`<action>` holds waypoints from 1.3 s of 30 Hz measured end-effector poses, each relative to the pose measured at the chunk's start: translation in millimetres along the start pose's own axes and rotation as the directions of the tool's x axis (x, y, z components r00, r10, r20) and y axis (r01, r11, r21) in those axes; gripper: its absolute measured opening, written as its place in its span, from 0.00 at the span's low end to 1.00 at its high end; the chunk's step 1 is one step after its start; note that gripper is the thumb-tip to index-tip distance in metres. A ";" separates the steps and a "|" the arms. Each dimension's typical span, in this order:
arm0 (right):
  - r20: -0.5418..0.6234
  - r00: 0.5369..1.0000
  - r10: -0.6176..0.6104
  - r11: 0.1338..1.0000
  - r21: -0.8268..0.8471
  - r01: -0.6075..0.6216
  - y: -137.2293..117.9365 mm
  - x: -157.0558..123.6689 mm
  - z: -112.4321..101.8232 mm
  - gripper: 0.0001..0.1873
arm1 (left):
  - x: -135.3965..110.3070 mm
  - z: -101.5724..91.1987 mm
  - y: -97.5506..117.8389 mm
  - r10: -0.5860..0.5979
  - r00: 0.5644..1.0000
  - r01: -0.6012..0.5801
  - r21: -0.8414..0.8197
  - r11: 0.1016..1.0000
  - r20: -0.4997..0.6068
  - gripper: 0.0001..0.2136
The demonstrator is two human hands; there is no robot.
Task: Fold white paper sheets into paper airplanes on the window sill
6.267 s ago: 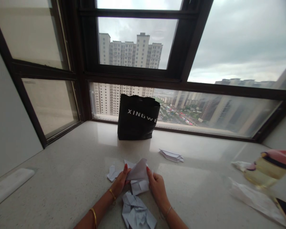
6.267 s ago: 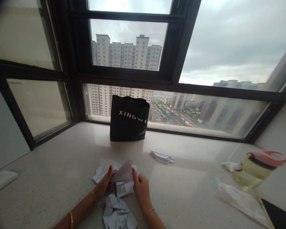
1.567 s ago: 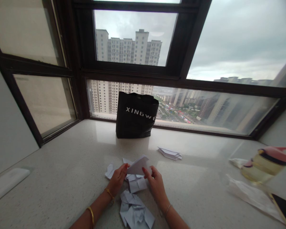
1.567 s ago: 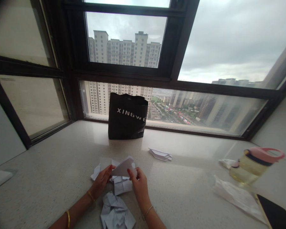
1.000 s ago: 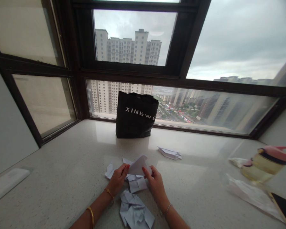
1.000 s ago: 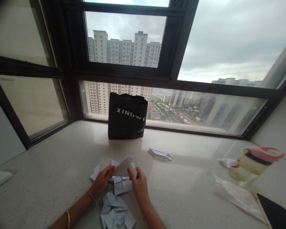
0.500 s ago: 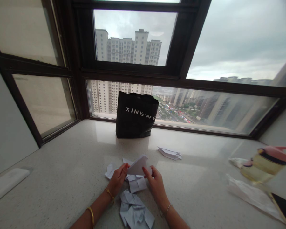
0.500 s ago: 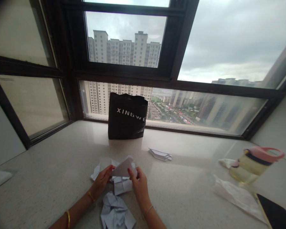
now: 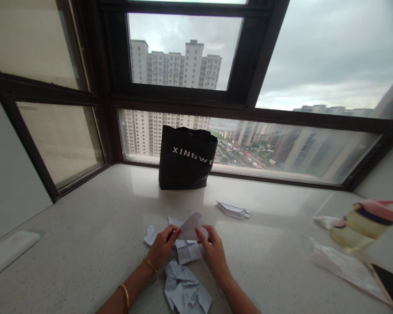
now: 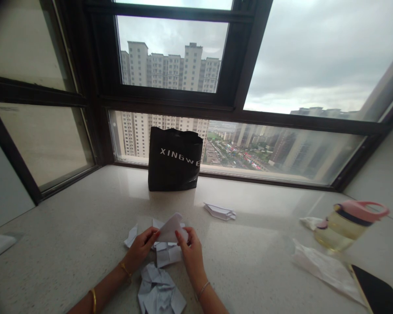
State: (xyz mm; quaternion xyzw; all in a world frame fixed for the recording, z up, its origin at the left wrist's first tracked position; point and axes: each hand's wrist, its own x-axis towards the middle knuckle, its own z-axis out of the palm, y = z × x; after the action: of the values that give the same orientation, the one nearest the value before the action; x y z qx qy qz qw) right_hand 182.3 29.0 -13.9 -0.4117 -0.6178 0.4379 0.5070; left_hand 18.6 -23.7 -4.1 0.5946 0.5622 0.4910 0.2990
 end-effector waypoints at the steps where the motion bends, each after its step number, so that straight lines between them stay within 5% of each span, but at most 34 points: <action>1: 0.007 1.000 0.009 0.999 0.039 -0.009 0.3 0.3 0.1 0.19 | -0.4 -0.2 0.1 0.008 1.000 -0.008 0.005 1.000 0.004 0.17; 10: 0.125 0.989 0.082 0.974 0.200 -0.106 -2.3 3.3 -0.2 0.19 | -2.3 0.0 2.4 0.080 0.996 -0.082 0.099 0.992 0.024 0.16; 16: -0.082 0.996 0.036 0.992 0.123 -0.025 4.4 8.7 -11.8 0.18 | 2.5 -9.2 -7.2 0.146 0.976 -0.082 0.351 0.933 -0.160 0.13; 26: -0.117 0.993 0.022 0.997 0.076 -0.013 3.2 6.9 -11.2 0.19 | -1.3 -6.8 -5.6 0.014 0.990 -0.100 0.618 0.780 0.142 0.28; 39: -0.136 0.989 0.050 0.990 0.138 -0.031 -6.0 4.6 -10.1 0.20 | -1.4 -6.0 -3.0 0.083 0.991 -0.132 0.626 0.769 0.107 0.16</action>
State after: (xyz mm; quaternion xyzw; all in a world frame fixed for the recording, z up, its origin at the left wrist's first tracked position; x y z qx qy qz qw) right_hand 191.2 32.9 -5.8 -0.4183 -0.5412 0.4594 0.5667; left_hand 12.1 -25.7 -5.1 0.7091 0.6479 0.2682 0.0745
